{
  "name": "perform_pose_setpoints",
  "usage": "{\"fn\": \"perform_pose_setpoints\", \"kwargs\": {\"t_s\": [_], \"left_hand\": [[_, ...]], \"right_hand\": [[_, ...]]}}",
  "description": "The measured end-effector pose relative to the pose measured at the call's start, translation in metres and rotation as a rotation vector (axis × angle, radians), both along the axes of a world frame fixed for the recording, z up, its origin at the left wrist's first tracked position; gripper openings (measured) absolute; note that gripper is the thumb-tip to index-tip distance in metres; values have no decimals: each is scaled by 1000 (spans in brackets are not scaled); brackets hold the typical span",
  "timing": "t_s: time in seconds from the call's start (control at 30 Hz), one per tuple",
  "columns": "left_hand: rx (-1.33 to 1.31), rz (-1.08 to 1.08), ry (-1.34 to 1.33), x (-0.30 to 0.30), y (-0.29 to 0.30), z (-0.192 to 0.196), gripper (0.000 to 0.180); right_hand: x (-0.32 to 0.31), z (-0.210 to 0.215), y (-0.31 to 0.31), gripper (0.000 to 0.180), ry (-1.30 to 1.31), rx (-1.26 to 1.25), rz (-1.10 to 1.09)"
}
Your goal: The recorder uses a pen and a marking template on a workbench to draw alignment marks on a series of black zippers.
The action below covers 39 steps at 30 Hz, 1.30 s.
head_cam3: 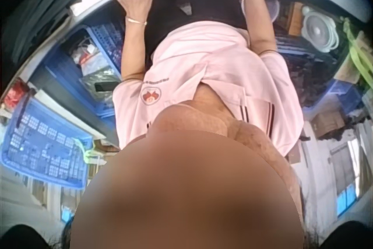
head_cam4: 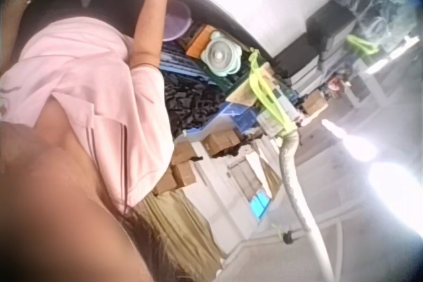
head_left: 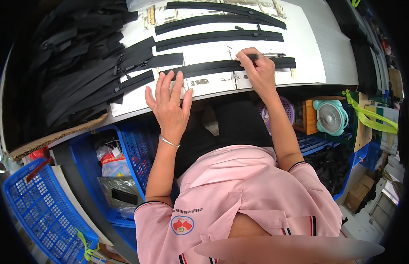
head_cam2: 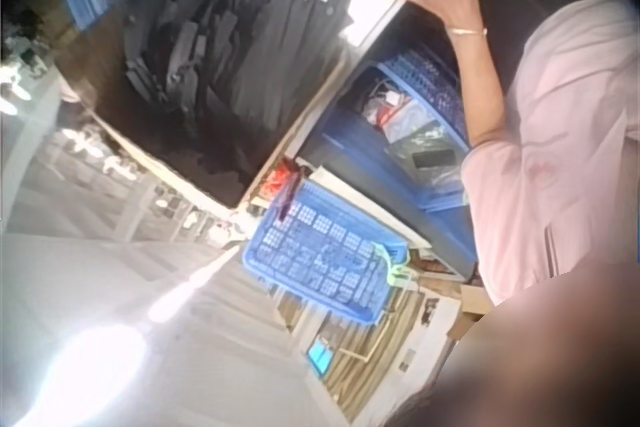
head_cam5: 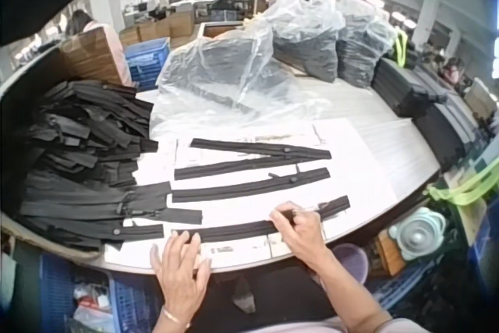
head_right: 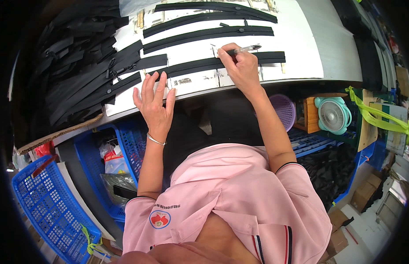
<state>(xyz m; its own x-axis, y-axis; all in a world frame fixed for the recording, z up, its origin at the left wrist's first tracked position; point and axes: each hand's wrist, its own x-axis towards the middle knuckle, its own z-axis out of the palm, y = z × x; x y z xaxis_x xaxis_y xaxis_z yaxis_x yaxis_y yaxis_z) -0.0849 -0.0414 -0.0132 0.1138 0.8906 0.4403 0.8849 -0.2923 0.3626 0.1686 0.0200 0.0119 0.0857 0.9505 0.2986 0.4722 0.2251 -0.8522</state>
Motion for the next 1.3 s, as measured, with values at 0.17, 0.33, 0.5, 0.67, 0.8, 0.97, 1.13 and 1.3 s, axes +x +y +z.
{"fn": "perform_pose_setpoints", "kwargs": {"t_s": [0.17, 0.33, 0.5, 0.67, 0.8, 0.97, 1.13, 1.3], "left_hand": [[-19, -2, 2, 0, 0, 2, 50], [3, 15, -38, 13, 2, 11, 45], [62, -255, -346, 70, 29, 24, 27], [14, -224, -393, 94, 47, 14, 13], [46, -191, -371, 96, 48, 11, 10], [42, -185, -374, 97, 48, 10, 11], [51, -214, -395, 101, 49, 11, 10], [7, -188, -361, 97, 46, 12, 8]], "right_hand": [[1, -2, 0, 23, -46, 9, 37], [0, 0, 0, 23, -62, -37, 29], [-1, -1, -1, 20, -126, 26, 16], [-3, -6, 0, 19, -77, 57, 1], [2, -6, -4, 17, 78, 75, 74], [6, -11, -3, 16, 31, 62, 102], [9, -13, -1, 17, -2, 95, 97], [17, 1, -10, 14, 72, -48, 202]]}}
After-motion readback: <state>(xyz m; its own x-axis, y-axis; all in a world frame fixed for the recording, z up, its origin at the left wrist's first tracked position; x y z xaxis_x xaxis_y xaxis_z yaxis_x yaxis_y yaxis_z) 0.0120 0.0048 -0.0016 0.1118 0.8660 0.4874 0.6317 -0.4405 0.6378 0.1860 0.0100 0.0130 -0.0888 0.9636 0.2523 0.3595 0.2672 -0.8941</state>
